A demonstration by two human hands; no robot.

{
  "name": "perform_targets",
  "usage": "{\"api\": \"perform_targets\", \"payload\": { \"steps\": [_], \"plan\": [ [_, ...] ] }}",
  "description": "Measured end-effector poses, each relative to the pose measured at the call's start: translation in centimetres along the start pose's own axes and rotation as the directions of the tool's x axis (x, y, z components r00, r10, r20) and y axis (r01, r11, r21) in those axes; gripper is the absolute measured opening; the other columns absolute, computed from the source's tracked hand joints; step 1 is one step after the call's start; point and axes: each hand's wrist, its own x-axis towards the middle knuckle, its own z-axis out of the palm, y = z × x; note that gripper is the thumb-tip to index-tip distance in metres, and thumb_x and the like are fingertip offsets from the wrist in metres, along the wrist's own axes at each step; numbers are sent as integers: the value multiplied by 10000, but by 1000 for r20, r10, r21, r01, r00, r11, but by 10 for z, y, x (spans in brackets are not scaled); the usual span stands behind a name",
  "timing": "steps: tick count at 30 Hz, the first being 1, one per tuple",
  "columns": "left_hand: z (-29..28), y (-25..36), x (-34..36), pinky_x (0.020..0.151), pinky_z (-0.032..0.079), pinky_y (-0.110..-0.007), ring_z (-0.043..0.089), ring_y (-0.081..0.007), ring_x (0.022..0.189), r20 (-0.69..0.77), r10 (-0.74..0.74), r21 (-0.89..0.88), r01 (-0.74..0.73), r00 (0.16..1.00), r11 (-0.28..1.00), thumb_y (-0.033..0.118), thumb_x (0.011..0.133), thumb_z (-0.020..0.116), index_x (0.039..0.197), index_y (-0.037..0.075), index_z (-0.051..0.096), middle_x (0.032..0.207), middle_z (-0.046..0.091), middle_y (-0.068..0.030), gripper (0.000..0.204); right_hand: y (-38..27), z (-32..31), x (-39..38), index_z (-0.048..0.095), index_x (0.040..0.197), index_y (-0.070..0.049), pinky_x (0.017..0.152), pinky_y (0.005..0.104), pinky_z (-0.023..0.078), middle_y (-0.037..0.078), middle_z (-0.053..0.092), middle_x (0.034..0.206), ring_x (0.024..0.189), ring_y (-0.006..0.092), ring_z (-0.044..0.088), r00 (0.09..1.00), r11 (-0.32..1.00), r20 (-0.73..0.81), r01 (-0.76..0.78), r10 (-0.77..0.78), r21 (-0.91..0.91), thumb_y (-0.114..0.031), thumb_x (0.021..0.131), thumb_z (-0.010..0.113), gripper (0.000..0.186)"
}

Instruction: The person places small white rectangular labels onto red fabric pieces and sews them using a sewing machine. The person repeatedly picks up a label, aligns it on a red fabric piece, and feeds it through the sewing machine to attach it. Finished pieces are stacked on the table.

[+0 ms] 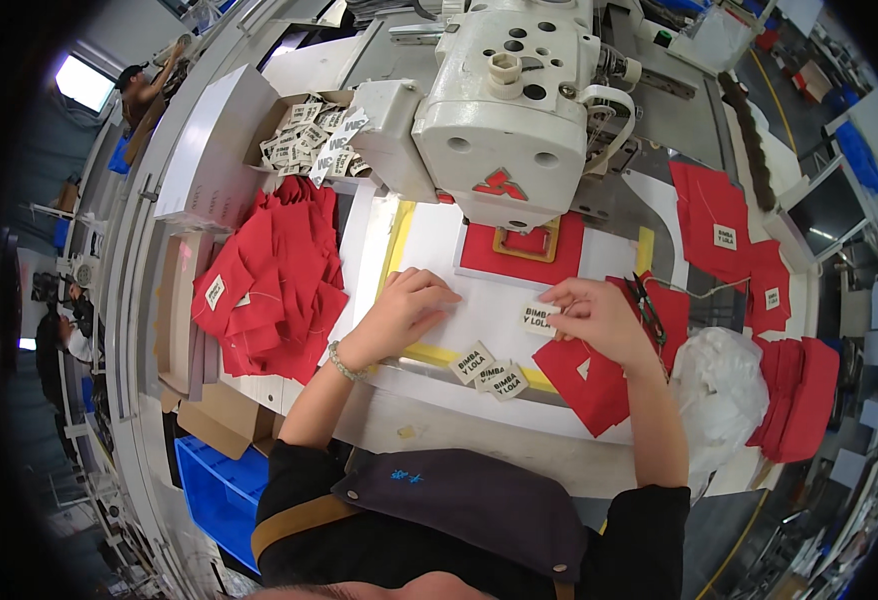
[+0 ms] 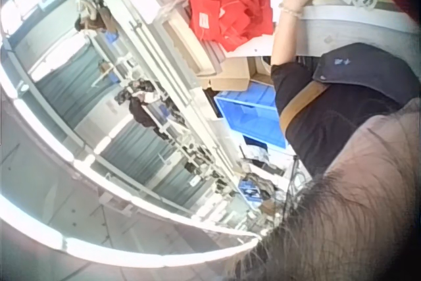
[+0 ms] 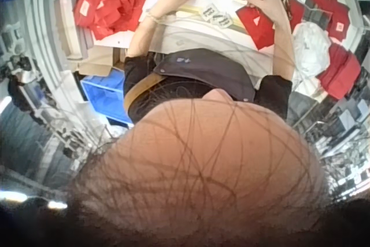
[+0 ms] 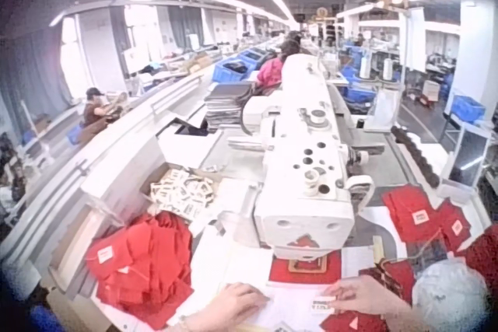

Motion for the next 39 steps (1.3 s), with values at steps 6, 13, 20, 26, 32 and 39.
{"api": "perform_targets", "payload": {
  "steps": [6, 13, 20, 26, 32, 39],
  "plan": [
    [-11, -9, 6, 881, 411, -369, 565, -235, 981, 0, 29, 42, -29, 1000, 999, 97, 799, 708, 1063, 100, 664, 1028, 609, -30, 268, 13, 39, -9, 665, 1044, 38, 594, 236, 458, 73, 646, 809, 656, 78, 604, 996, 963, 83, 55, -34, -265, -14, 813, 672, 237],
    [-88, -59, 43, 795, 434, -409, 603, -279, 875, -255, -128, 488, 241, 959, 839, 83, 791, 679, 1018, 88, 669, 879, 644, -85, 228, 6, 52, -20, 682, 1004, -37, 746, 347, 497, 85, 593, 991, 871, 266, 608, 942, 713, -27, 235, -335, -660, -88, 770, 711, 241],
    [-125, -156, 110, 874, 485, -402, 635, -271, 1016, -296, -177, 478, 306, 939, 823, -13, 709, 632, 1034, 63, 666, 1020, 685, -93, 335, 14, 62, -15, 690, 1009, -41, 803, 347, 489, 95, 601, 979, 926, 268, 604, 912, 755, -65, 293, -405, -586, -62, 761, 717, 251],
    [-119, -180, 144, 980, 397, -389, 587, -224, 1115, -187, -191, 652, 267, 964, 710, 87, 684, 739, 1167, 147, 596, 1052, 665, -55, 506, 13, 63, -20, 692, 1003, -32, 807, 340, 497, 103, 615, 976, 930, 264, 608, 902, 769, -133, 264, -410, -583, -33, 758, 717, 247],
    [-136, -199, 136, 874, 414, -372, 607, -195, 997, -208, -160, 745, 262, 965, 614, 50, 662, 742, 838, 139, 614, 846, 653, 9, 235, 23, 60, -26, 692, 997, -17, 732, 309, 517, 109, 625, 950, 822, 229, 628, 879, 807, -229, 243, -418, -539, 8, 744, 714, 254],
    [-146, -195, 104, 879, 417, -364, 570, -217, 1013, -330, -147, 730, 351, 933, 586, 81, 700, 683, 796, 163, 751, 928, 610, -37, 143, 22, 65, -26, 692, 987, -9, 688, 274, 503, 98, 627, 917, 764, 183, 616, 859, 828, -257, 281, -443, -486, 55, 734, 702, 261]
  ]
}}
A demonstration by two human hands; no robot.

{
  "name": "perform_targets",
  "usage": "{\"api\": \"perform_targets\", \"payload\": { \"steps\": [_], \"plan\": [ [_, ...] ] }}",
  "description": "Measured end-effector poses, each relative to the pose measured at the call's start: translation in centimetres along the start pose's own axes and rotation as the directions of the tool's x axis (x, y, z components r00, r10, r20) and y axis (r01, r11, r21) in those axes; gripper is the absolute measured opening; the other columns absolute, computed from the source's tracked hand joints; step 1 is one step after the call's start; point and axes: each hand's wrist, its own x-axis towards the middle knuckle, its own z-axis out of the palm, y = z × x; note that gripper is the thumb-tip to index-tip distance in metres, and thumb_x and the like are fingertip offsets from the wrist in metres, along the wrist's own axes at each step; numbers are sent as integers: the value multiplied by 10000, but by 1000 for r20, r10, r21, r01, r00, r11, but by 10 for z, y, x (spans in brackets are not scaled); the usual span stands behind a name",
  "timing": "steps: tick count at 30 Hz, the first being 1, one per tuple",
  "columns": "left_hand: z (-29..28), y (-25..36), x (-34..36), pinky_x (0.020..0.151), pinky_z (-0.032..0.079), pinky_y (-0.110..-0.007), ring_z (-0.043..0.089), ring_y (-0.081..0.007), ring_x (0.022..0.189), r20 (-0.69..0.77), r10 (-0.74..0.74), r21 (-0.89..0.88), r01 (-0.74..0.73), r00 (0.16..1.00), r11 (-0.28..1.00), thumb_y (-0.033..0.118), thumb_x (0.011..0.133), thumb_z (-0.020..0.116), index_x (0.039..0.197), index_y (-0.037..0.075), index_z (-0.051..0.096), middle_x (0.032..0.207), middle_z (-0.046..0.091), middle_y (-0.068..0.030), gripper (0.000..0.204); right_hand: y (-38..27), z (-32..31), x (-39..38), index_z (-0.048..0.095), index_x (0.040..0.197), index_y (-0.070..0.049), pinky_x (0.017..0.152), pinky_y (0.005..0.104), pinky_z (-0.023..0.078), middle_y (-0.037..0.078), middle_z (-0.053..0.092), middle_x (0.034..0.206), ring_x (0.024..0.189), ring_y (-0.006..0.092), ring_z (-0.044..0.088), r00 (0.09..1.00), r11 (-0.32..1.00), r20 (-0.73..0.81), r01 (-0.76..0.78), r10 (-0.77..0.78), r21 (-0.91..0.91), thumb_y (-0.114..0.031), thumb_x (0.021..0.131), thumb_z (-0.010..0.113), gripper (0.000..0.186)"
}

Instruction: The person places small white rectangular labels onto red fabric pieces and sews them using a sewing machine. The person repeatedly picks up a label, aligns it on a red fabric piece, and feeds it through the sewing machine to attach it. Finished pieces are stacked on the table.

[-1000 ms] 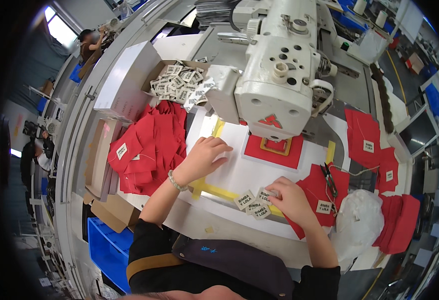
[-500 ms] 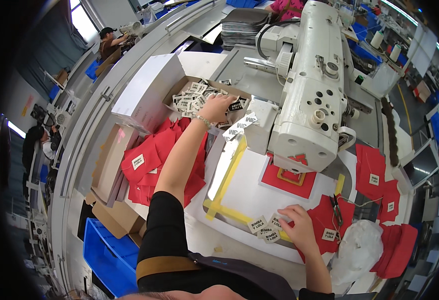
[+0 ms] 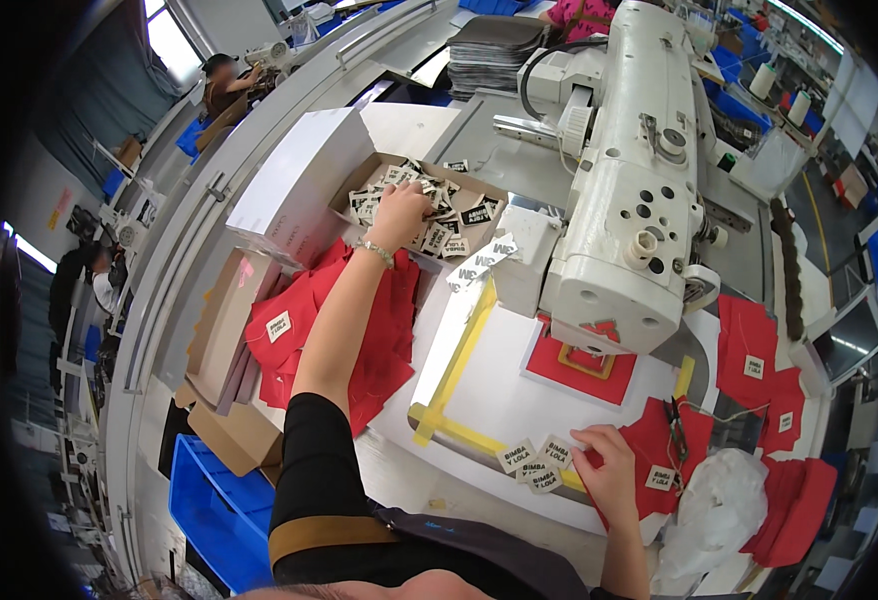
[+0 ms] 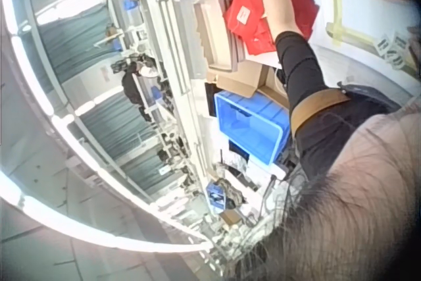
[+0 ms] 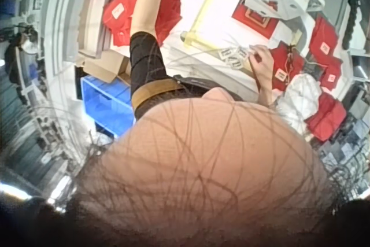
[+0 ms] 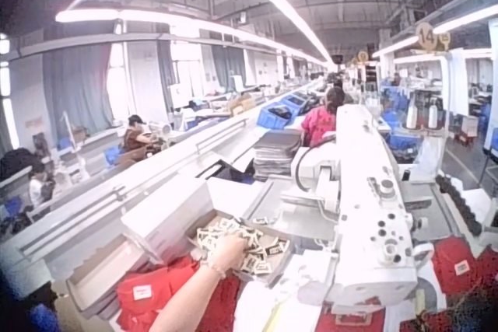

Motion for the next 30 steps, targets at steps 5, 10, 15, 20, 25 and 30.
{"api": "perform_targets", "payload": {
  "steps": [5, 10, 15, 20, 25, 30],
  "plan": [
    [-15, 16, -2, 919, 401, -390, 576, -222, 1031, 69, -9, -93, 15, 998, 996, 234, 693, 737, 816, 144, 751, 982, 626, -50, 153, 3, 0, 0, 686, 1019, -11, 703, 283, 507, 96, 627, 947, 755, 187, 617, 1000, 1000, 30, 2, -2, -1, 23, 755, 714, 267],
    [-18, 44, 3, 967, 399, -418, 608, -255, 1073, 353, 35, -206, 41, 935, 978, 395, 618, 794, 1028, 103, 677, 1047, 648, -81, 517, 2, -1, 0, 686, 1017, -10, 708, 280, 505, 93, 624, 954, 752, 176, 619, 999, 999, 48, -23, 21, 37, 18, 760, 713, 260],
    [8, 35, 7, 837, 470, -456, 634, -314, 970, 278, 26, -228, 40, 960, 973, 210, 712, 722, 1060, 96, 589, 950, 657, -141, 389, 0, -1, -1, 686, 1015, -6, 710, 277, 505, 93, 624, 955, 752, 171, 628, 998, 998, 56, -36, 34, 47, 15, 766, 707, 250],
    [8, 22, 2, 764, 500, -459, 631, -377, 898, 49, -119, -439, 128, 992, 889, 22, 778, 604, 1086, 65, 531, 909, 649, -184, 319, 6, -2, -6, 686, 1016, -6, 710, 275, 505, 95, 624, 956, 744, 171, 631, 999, 999, 37, -30, 29, 39, 23, 761, 707, 257],
    [-2, 17, -1, 835, 450, -437, 589, -297, 1016, -65, -85, -216, 69, 994, 974, 23, 778, 623, 1069, 123, 536, 999, 620, -90, 320, 6, -3, -5, 683, 1022, -4, 705, 274, 506, 94, 620, 956, 736, 168, 631, 999, 998, 47, -25, 22, 64, 29, 761, 707, 265],
    [-12, 18, -4, 909, 372, -401, 491, -219, 1107, -86, 187, -16, -189, 979, 982, 43, 748, 664, 954, 194, 636, 1034, 564, 4, 256, 3, -2, -4, 682, 1027, -3, 699, 271, 506, 93, 613, 962, 732, 165, 635, 998, 996, 61, -21, 15, 90, 36, 769, 699, 262]
  ]
}}
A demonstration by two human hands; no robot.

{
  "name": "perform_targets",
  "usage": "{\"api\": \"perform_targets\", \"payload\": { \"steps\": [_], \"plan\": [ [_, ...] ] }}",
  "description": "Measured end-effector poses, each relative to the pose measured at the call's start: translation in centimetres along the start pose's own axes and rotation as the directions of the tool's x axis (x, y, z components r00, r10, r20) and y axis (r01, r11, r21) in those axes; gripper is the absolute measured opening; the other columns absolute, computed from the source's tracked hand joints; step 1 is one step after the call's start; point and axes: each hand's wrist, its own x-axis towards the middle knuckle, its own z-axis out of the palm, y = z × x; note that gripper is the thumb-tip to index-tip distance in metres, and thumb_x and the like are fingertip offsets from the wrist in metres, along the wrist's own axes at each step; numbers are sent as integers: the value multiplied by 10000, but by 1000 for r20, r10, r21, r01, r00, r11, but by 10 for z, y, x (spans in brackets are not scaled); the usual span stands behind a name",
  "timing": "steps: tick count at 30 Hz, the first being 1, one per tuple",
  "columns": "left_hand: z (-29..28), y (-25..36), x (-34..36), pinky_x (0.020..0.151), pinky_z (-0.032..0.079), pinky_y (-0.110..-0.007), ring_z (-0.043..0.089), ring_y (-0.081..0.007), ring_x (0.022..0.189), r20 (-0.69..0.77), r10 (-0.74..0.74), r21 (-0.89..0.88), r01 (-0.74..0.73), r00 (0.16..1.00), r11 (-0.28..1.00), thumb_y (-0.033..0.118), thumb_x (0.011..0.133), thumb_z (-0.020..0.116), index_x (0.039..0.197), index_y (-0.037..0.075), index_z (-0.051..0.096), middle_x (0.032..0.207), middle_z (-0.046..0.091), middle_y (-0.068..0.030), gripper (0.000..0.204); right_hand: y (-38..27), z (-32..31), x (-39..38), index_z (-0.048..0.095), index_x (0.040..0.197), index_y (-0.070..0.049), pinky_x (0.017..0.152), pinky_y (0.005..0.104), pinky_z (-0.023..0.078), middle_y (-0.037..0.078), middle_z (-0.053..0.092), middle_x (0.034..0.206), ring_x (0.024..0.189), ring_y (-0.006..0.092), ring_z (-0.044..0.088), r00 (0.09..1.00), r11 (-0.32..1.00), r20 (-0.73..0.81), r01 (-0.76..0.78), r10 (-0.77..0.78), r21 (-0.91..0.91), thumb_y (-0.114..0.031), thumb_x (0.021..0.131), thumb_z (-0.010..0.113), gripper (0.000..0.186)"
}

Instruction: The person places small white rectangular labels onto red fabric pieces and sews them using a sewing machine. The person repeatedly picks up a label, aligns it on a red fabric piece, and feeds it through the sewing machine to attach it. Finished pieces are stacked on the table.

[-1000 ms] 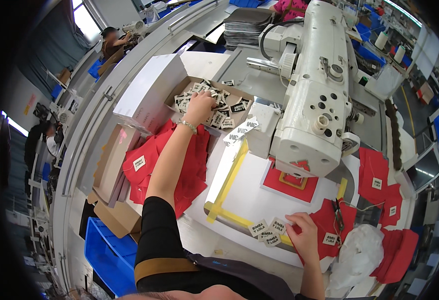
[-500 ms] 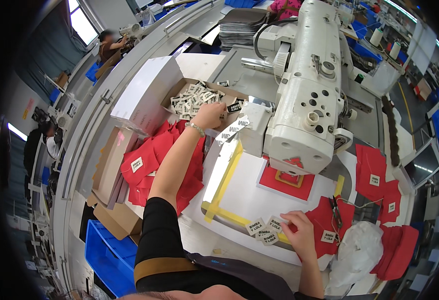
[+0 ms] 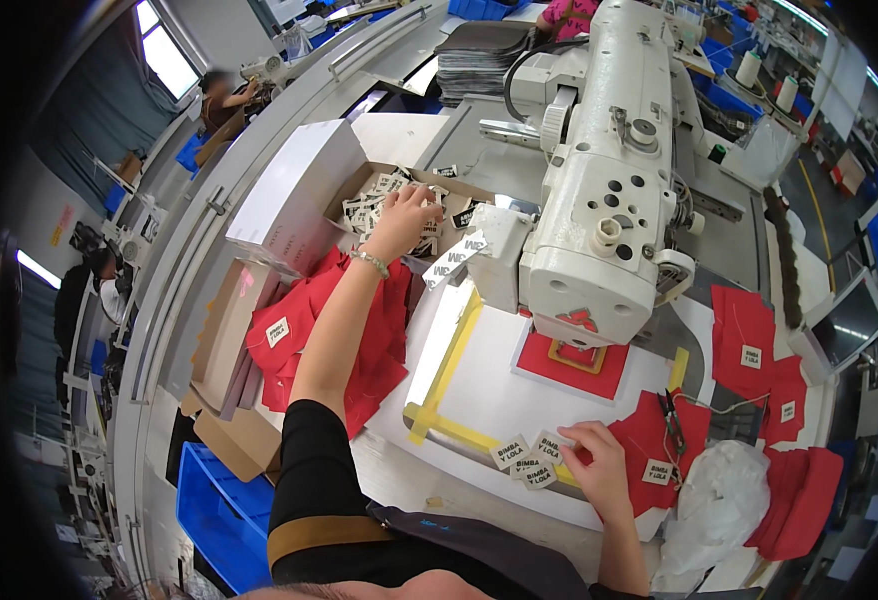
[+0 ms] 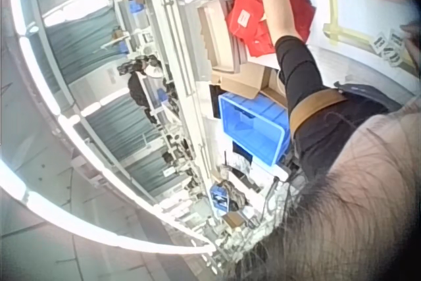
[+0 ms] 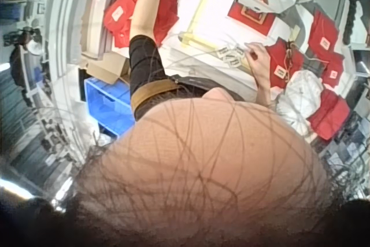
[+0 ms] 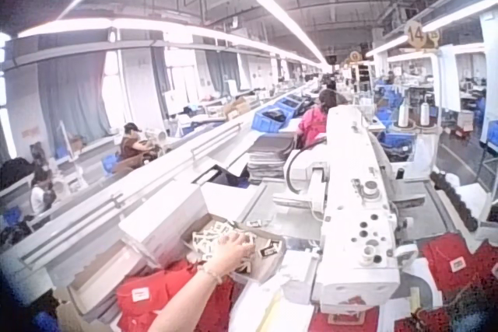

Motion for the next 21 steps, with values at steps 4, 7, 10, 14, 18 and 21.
{"api": "perform_targets", "payload": {
  "steps": [4, 7, 10, 14, 18, 21],
  "plan": [
    [-3, 4, 2, 914, 359, -400, 482, -224, 1091, 170, 40, -96, -24, 985, 995, 42, 718, 682, 866, 212, 679, 1035, 558, 3, 226, 0, -1, -1, 682, 1026, -3, 698, 267, 505, 92, 611, 962, 732, 165, 639, 1000, 1000, -7, 4, -4, -6, 40, 773, 695, 257],
    [8, 2, -2, 914, 358, -397, 486, -222, 1075, 217, 87, -76, -72, 972, 995, 63, 709, 693, 838, 232, 683, 1016, 554, 9, 213, -3, 0, -1, 683, 1025, -5, 696, 267, 506, 92, 612, 963, 732, 164, 640, 1000, 1000, -1, 5, -5, -12, 40, 774, 694, 255],
    [10, 7, 2, 928, 360, -380, 494, -215, 1075, 263, 132, -9, -134, 956, 991, 106, 721, 708, 801, 242, 688, 1005, 569, 14, 159, -1, 1, -2, 685, 1024, -7, 689, 266, 506, 92, 614, 963, 734, 161, 639, 1000, 1000, -8, 3, -3, -3, 41, 776, 692, 253],
    [13, 10, 7, 933, 363, -362, 506, -205, 1079, 317, 200, 54, -228, 927, 972, 133, 725, 717, 748, 231, 683, 985, 599, 20, 105, -2, 2, -2, 686, 1024, -9, 678, 260, 505, 90, 617, 963, 734, 155, 630, 1000, 1000, -7, 17, -17, 7, 45, 776, 691, 253],
    [16, 10, 11, 908, 364, -339, 531, -177, 1030, 315, 278, 89, -320, 907, 943, 132, 716, 713, 741, 217, 684, 897, 623, 50, 93, -3, 1, -2, 687, 1025, -13, 675, 261, 503, 88, 619, 965, 728, 151, 620, 1000, 1000, -8, 28, -28, 7, 46, 773, 695, 260],
    [10, 9, 13, 885, 364, -337, 535, -158, 999, 377, 271, 45, -309, 886, 950, 107, 722, 685, 804, 198, 696, 880, 623, 59, 123, -4, 0, -3, 689, 1029, -22, 675, 262, 500, 87, 620, 964, 726, 152, 622, 1000, 1000, -9, 20, -20, 12, 44, 767, 702, 271]
  ]
}}
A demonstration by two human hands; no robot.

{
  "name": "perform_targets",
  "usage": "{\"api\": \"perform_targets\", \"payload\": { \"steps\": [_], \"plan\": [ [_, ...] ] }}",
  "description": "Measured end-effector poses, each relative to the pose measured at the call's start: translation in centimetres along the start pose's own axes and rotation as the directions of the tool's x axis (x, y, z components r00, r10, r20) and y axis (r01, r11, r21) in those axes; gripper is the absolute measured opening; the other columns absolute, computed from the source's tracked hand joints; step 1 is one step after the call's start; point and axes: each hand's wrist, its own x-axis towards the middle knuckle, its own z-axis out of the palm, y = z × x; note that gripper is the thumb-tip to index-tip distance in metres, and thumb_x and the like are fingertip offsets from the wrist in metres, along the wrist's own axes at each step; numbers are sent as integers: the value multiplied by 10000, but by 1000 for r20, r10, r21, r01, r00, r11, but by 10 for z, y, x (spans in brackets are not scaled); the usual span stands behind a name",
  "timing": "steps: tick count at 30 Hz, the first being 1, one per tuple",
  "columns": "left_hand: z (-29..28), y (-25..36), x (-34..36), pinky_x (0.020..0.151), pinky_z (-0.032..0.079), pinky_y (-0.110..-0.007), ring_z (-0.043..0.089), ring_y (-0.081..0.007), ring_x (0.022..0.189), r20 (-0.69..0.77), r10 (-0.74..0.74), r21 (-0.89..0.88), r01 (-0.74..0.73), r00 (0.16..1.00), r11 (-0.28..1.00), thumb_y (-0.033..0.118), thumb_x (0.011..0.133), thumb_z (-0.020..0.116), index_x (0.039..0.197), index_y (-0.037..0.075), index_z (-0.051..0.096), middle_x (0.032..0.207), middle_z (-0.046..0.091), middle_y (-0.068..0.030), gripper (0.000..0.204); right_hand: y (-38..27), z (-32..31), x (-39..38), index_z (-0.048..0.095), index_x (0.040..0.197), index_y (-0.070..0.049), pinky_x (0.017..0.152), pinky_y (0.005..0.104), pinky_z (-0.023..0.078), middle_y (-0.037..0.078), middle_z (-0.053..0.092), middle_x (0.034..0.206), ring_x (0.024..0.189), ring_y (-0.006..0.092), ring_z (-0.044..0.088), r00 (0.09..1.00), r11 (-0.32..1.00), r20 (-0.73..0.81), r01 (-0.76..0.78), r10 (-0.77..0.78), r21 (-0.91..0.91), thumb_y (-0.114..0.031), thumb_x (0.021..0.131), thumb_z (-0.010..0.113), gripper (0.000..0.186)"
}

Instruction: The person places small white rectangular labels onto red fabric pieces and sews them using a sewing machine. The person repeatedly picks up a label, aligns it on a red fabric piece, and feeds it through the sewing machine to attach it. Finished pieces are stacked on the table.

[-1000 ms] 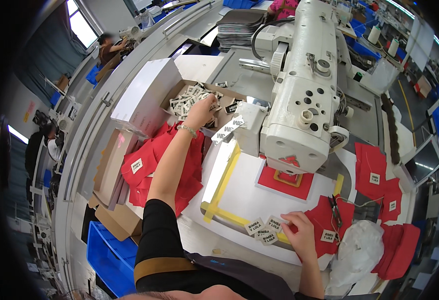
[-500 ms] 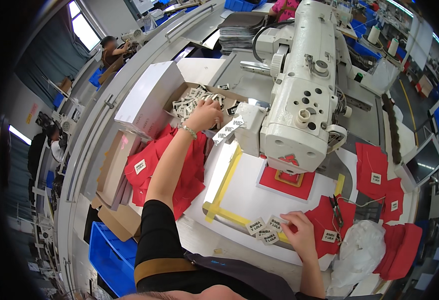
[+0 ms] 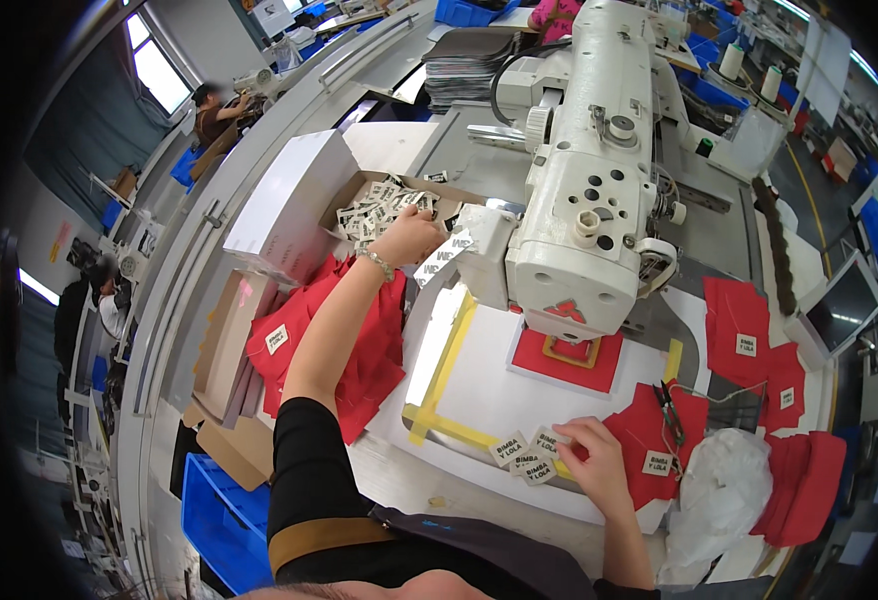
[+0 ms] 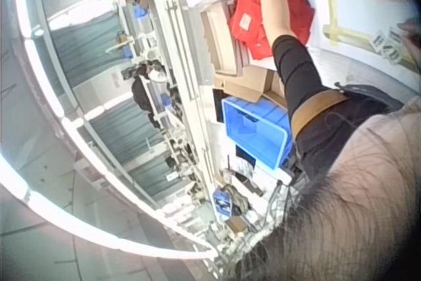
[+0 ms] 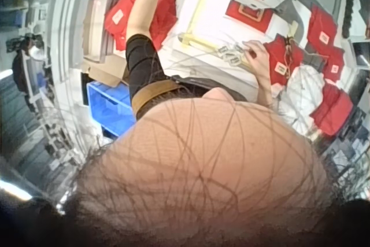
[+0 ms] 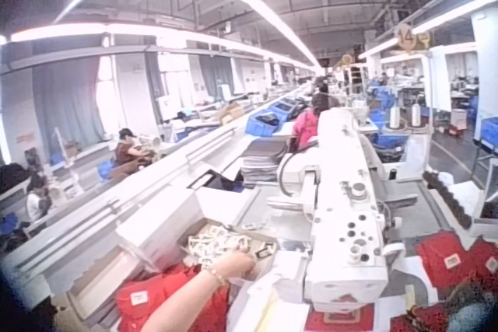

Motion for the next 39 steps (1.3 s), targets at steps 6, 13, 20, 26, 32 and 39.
{"api": "perform_targets", "payload": {
  "steps": [6, 13, 20, 26, 32, 39],
  "plan": [
    [-20, -6, -19, 879, 361, -339, 562, -156, 975, -134, -127, -253, 90, 983, 963, 119, 693, 712, 704, 175, 703, 851, 610, 35, 57, -1, -5, 3, 690, 1017, -15, 681, 266, 497, 100, 627, 958, 754, 172, 623, 998, 998, 37, 50, -48, -49, 37, 757, 707, 265],
    [-58, -9, -63, 608, 485, -313, 615, -160, 657, -365, -472, -684, 113, 803, 721, 12, 755, 734, 813, 70, 722, 761, 664, -46, 83, -8, -6, 16, 688, 1041, -38, 686, 270, 502, 73, 624, 965, 779, 181, 626, 995, 996, 70, 72, -68, -57, -10, 786, 713, 258],
    [-83, 100, -94, 625, 513, -200, 637, -71, 669, -21, -382, -978, -98, 924, -184, -72, 779, 714, 919, -43, 692, 768, 688, -51, 145, -14, 17, 26, 650, 1137, -33, 638, 228, 508, 82, 615, 1032, 711, 107, 625, 998, 969, 66, -19, 2, 245, -19, 822, 712, 322],
    [-102, 167, -96, 648, 521, -218, 659, -90, 678, 52, -199, -956, -9, 979, -294, -39, 813, 707, 1062, -34, 689, 762, 695, -59, 250, -28, 33, 44, 575, 1209, 27, 609, 196, 501, 85, 615, 1084, 705, 76, 624, 964, 710, 161, -266, 213, 652, -20, 875, 676, 353],
    [-119, 182, -97, 638, 523, -207, 657, -87, 673, 17, -197, -982, -21, 980, -188, -15, 840, 699, 1092, -40, 682, 760, 689, -49, 254, -26, 33, 51, 607, 1041, 31, 516, 198, 479, 72, 637, 966, 624, 63, 605, 978, 704, 56, -182, 199, 686, -9, 889, 658, 166],
    [-118, 189, -95, 635, 538, -219, 673, -104, 692, 80, -258, -968, 13, 963, -252, -24, 843, 692, 1046, -35, 687, 798, 694, -59, 203, -31, 23, 56, 618, 1003, 18, 506, 193, 470, 68, 655, 917, 653, 70, 631, 977, 717, 72, -198, 203, 669, 8, 885, 654, 124]
  ]
}}
